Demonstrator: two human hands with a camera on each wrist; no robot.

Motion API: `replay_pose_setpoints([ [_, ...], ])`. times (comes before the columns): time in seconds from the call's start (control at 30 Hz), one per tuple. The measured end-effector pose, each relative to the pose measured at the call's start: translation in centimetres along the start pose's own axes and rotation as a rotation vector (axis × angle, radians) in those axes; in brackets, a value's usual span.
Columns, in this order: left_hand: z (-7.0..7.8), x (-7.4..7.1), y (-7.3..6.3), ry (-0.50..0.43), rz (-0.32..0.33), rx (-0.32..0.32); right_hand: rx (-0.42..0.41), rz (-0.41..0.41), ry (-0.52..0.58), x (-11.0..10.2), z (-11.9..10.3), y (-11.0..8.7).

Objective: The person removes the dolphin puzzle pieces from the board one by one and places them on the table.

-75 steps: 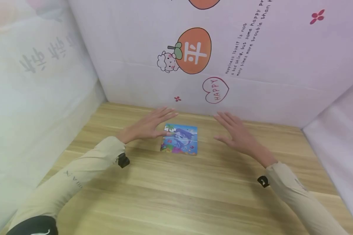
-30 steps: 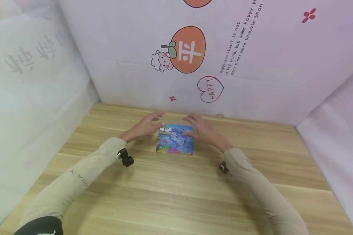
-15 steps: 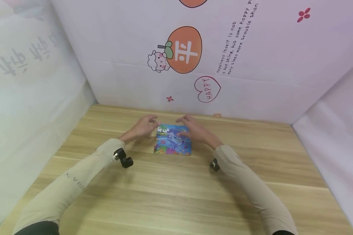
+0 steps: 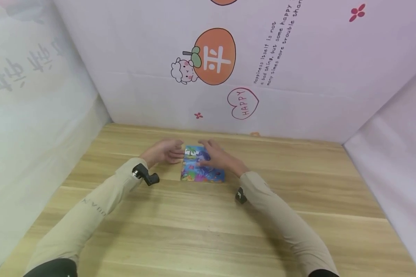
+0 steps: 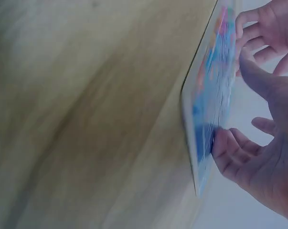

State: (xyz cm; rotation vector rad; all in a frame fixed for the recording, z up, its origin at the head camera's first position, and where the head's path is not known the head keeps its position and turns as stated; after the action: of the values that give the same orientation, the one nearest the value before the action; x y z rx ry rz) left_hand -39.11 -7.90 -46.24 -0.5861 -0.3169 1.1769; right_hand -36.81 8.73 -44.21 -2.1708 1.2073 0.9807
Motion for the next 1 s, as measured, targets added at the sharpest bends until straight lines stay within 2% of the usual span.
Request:
replay_pose_setpoints([
  [0.13,-0.7,0.0,0.6,-0.057,0.020,-0.054,0.001,0.023,0.004,0.3,-0.2,0.3],
  [0.23,-0.9,0.3,0.9,-0.053,-0.007,-0.071,0.015,0.024,0.021,0.3,-0.1,0.6],
  [0.3,-0.7,0.9,1.0,-0.051,-0.075,-0.065,0.032,0.037,0.054,-0.1,0.1,0.8],
  [0.43,-0.1,2.4,1.2,-0.011,-0.256,-0.030,0.083,0.086,0.111,-1.4,0.7,1.2],
  [0.5,-0.2,2.8,1.2,0.034,-0.308,-0.020,0.112,0.074,0.114,-1.3,0.9,1.4],
  [0.63,-0.8,2.1,1.3,0.087,-0.296,-0.011,0.130,0.021,0.094,-0.5,0.8,1.7],
  [0.73,-0.9,1.6,1.1,0.070,-0.263,0.022,0.149,0.012,0.112,-0.3,0.6,1.9],
  [0.9,-0.5,1.7,1.2,0.093,-0.190,0.109,0.218,-0.005,0.110,-0.4,0.9,2.1],
  [1.0,-0.4,1.8,1.6,0.128,-0.138,0.167,0.221,0.003,0.115,-0.5,1.0,2.1],
])
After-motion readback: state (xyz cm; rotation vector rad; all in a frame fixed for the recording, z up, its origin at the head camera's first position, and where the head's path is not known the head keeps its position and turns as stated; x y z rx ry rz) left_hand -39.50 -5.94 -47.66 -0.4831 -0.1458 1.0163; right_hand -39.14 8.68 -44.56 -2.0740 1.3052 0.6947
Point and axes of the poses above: each hand's wrist, its own y-axis towards the middle knuckle, its own x-axis out of the palm, z = x × y, the point moved 9 cm from there along y, towards the middle knuckle, and after that the axes turned 7 degrees about y, right-handed, at the moved point
